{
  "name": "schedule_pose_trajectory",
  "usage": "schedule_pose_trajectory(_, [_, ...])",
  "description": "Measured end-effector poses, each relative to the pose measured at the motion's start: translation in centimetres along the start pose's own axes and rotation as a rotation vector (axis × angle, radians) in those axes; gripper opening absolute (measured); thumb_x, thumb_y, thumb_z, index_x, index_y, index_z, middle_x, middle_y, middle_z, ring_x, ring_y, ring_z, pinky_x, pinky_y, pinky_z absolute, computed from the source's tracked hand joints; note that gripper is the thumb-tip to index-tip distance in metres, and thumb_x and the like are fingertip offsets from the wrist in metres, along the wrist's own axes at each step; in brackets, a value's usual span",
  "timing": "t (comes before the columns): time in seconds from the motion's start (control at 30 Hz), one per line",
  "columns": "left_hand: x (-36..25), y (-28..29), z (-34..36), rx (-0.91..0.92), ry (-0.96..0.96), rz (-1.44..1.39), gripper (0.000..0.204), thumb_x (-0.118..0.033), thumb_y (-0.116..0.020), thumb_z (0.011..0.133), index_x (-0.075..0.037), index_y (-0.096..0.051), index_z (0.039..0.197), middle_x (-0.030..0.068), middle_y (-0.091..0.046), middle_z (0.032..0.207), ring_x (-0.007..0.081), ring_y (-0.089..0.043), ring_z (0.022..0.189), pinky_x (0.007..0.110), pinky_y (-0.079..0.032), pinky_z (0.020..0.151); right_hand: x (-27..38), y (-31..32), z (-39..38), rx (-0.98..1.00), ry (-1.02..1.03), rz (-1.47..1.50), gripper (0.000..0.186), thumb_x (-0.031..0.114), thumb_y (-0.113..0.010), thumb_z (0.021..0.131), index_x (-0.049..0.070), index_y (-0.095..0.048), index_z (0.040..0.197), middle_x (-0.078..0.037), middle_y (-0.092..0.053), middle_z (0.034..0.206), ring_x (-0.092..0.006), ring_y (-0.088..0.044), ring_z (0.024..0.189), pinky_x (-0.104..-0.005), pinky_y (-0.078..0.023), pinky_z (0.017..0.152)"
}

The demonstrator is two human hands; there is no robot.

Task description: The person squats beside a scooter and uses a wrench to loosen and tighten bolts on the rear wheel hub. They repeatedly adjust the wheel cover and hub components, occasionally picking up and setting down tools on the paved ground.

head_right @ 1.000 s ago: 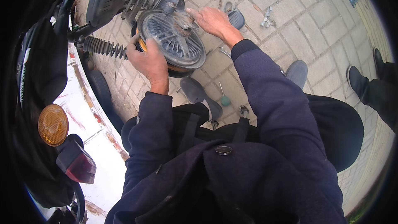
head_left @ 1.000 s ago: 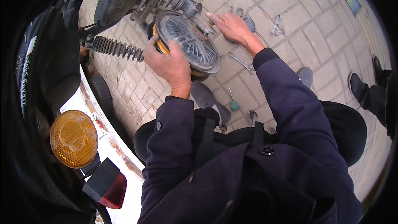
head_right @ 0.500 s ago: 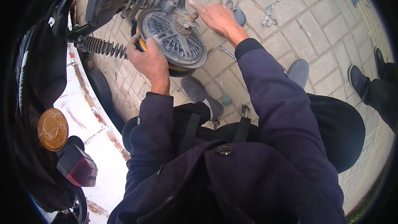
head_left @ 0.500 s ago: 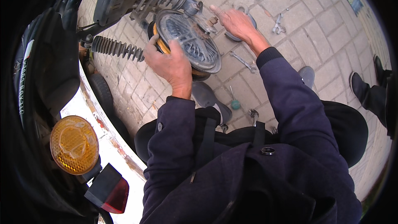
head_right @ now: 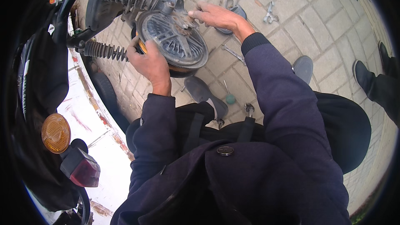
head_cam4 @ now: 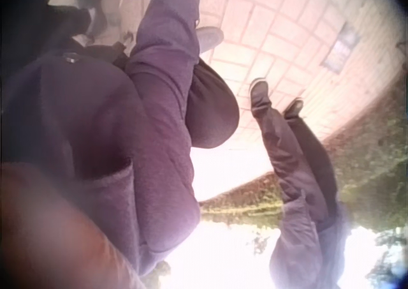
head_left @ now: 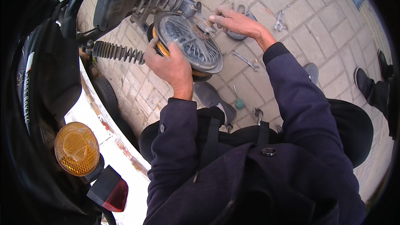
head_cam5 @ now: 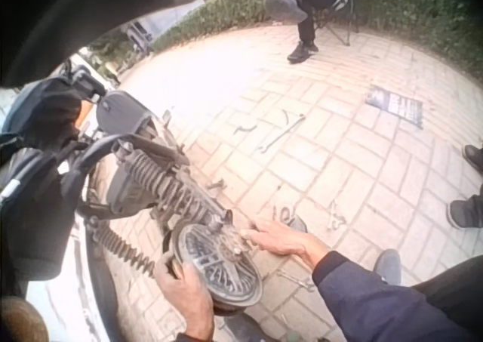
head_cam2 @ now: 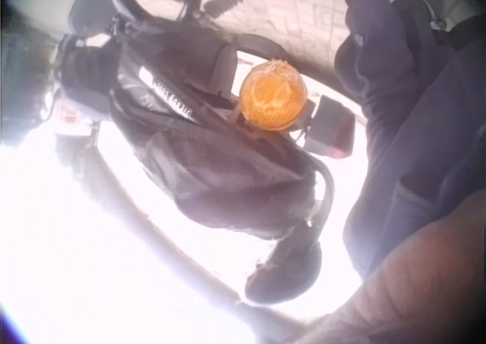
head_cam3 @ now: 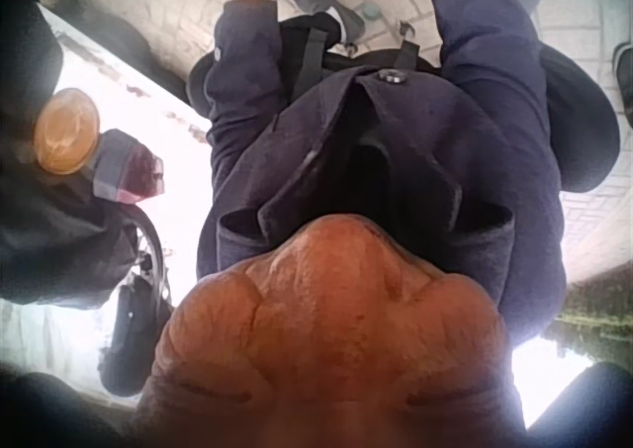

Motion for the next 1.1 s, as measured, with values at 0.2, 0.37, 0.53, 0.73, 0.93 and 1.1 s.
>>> schedule_pose_trajectory(0.2, [-0.1, 0.0, 0.0, 0.006, 0.002, -0.003, 0.043, -0.015, -0.065, 0.082, 0.007, -0.06, 0.119, 0.0239, -0.058, 0.117, 0.04, -0.053, 0.114, 0.047, -0.038, 0.104, -1.0, -0.4, 0.9, -0.035, -0.126, -0.235, 0.061, 0.058, -0.053, 0.101, -0.002, -0.063, 0.107, -0.015, -0.062, 0.09, -0.0233, -0.056, 0.08, -0.0449, -0.045, 0.073])
schedule_pose_trajectory(0.37, [0.0, 0.0, 0.0, 0.005, 0.005, -0.014, 0.044, -0.016, -0.065, 0.083, 0.007, -0.06, 0.119, 0.0239, -0.058, 0.117, 0.0399, -0.053, 0.114, 0.047, -0.038, 0.104, -0.6, 0.2, 0.8, -0.116, -0.012, -0.048, 0.069, 0.061, -0.049, 0.101, -0.005, -0.063, 0.088, -0.02, -0.059, 0.075, -0.032, -0.056, 0.073, -0.0489, -0.046, 0.073])
schedule_pose_trajectory(0.53, [0.0, 0.0, 0.0, 0.006, 0.001, -0.004, 0.044, -0.017, -0.065, 0.083, 0.007, -0.06, 0.119, 0.024, -0.058, 0.117, 0.0402, -0.053, 0.114, 0.047, -0.039, 0.103, 0.7, -0.4, 0.6, -0.09, 0.125, -0.119, 0.073, 0.064, -0.042, 0.102, -0.004, -0.064, 0.088, -0.016, -0.062, 0.076, -0.0306, -0.059, 0.073, -0.0462, -0.048, 0.074])
schedule_pose_trajectory(0.73, [-0.1, 0.0, 0.1, 0.016, -0.005, 0.009, 0.044, -0.018, -0.065, 0.083, 0.007, -0.06, 0.119, 0.0242, -0.058, 0.117, 0.0407, -0.053, 0.114, 0.048, -0.039, 0.103, 0.0, 0.6, 0.3, -0.135, -0.107, -0.309, 0.066, 0.059, -0.042, 0.104, -0.002, -0.065, 0.095, -0.014, -0.064, 0.081, -0.0288, -0.06, 0.077, -0.0435, -0.048, 0.073])
schedule_pose_trajectory(0.93, [0.0, 0.0, 0.0, 0.003, -0.013, -0.003, 0.044, -0.018, -0.065, 0.082, 0.007, -0.06, 0.119, 0.0242, -0.058, 0.117, 0.0407, -0.053, 0.114, 0.047, -0.038, 0.104, 1.0, -0.3, 0.1, -0.055, 0.13, -0.121, 0.076, 0.067, -0.039, 0.102, -0.004, -0.066, 0.088, -0.02, -0.066, 0.082, -0.0372, -0.063, 0.081, -0.0484, -0.047, 0.076])
schedule_pose_trajectory(1.1, [0.0, 0.0, 0.0, 0.009, -0.006, 0.003, 0.044, -0.017, -0.065, 0.083, 0.007, -0.06, 0.119, 0.0242, -0.058, 0.117, 0.0406, -0.053, 0.114, 0.047, -0.038, 0.104, -0.7, 0.0, 0.6, -0.108, -0.133, -0.359, 0.066, 0.061, -0.041, 0.104, -0.001, -0.064, 0.102, -0.009, -0.062, 0.086, -0.0235, -0.057, 0.08, -0.041, -0.047, 0.074])
Point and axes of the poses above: each hand's wrist, its own z-axis towards the middle knuckle, its own y-axis out of the back of the hand, x = y × z, the point moved 6 cm from there along z, towards the middle knuckle
